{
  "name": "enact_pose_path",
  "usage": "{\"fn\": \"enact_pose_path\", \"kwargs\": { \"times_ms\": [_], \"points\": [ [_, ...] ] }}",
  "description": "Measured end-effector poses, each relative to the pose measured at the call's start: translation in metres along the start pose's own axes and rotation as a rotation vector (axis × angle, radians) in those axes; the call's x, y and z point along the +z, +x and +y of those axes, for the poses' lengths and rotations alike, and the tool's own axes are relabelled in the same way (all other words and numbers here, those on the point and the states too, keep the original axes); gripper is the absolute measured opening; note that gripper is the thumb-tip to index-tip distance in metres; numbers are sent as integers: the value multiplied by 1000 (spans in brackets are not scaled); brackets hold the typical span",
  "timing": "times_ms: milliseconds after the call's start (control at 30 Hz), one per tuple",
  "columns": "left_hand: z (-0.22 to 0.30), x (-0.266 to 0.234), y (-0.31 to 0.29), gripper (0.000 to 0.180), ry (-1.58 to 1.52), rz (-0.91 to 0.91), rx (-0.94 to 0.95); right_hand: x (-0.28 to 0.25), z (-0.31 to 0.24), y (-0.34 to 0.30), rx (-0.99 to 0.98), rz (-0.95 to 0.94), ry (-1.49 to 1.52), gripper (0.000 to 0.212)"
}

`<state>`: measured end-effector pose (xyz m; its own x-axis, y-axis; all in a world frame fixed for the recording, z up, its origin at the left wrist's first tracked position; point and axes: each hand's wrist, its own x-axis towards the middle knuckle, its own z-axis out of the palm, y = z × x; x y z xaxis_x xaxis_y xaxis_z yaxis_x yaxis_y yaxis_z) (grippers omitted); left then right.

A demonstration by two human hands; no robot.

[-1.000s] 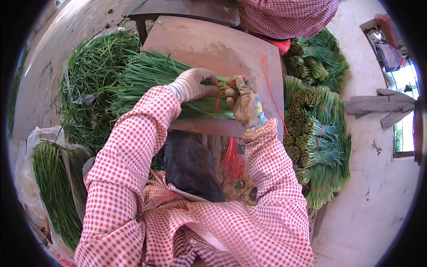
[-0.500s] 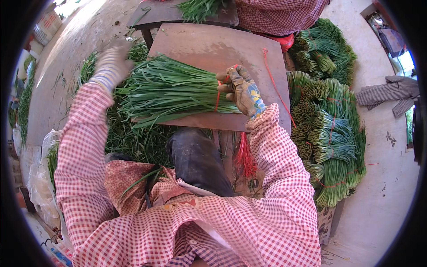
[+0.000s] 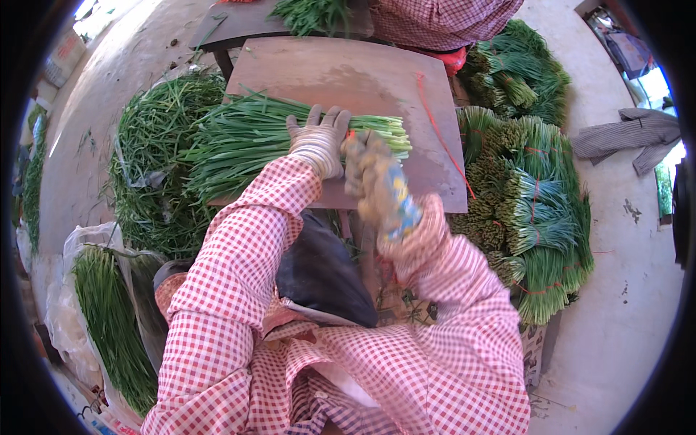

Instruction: The person bundles green onions with red twine and cleans individual stalks by hand while seated.

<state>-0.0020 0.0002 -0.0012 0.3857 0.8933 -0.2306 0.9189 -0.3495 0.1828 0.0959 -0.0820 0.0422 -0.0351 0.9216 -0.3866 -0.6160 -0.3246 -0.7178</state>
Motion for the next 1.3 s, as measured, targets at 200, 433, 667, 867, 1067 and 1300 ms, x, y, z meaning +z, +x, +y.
{"fn": "enact_pose_path", "kwargs": {
  "times_ms": [200,433,667,867,1067,1300],
  "points": [
    [1,-9,-9,103,44,-52,-31,-82,136,-56,-384,30,-541,9],
    [-14,-37,-10,91,102,-117,149,-26,-6,-44,-524,-552,-1002,7],
    [-11,-74,-26,96,365,-117,251,-95,-31,81,-869,-108,-1165,12],
    [-19,-42,-14,101,294,-82,232,-75,-57,111,-85,-303,-391,39],
    [-27,-31,-15,90,362,154,235,-31,-66,83,35,-479,-1721,99],
    [3,28,-109,86,-1046,-30,-121,-40,-62,75,433,-373,-1427,55]
  ]
}}
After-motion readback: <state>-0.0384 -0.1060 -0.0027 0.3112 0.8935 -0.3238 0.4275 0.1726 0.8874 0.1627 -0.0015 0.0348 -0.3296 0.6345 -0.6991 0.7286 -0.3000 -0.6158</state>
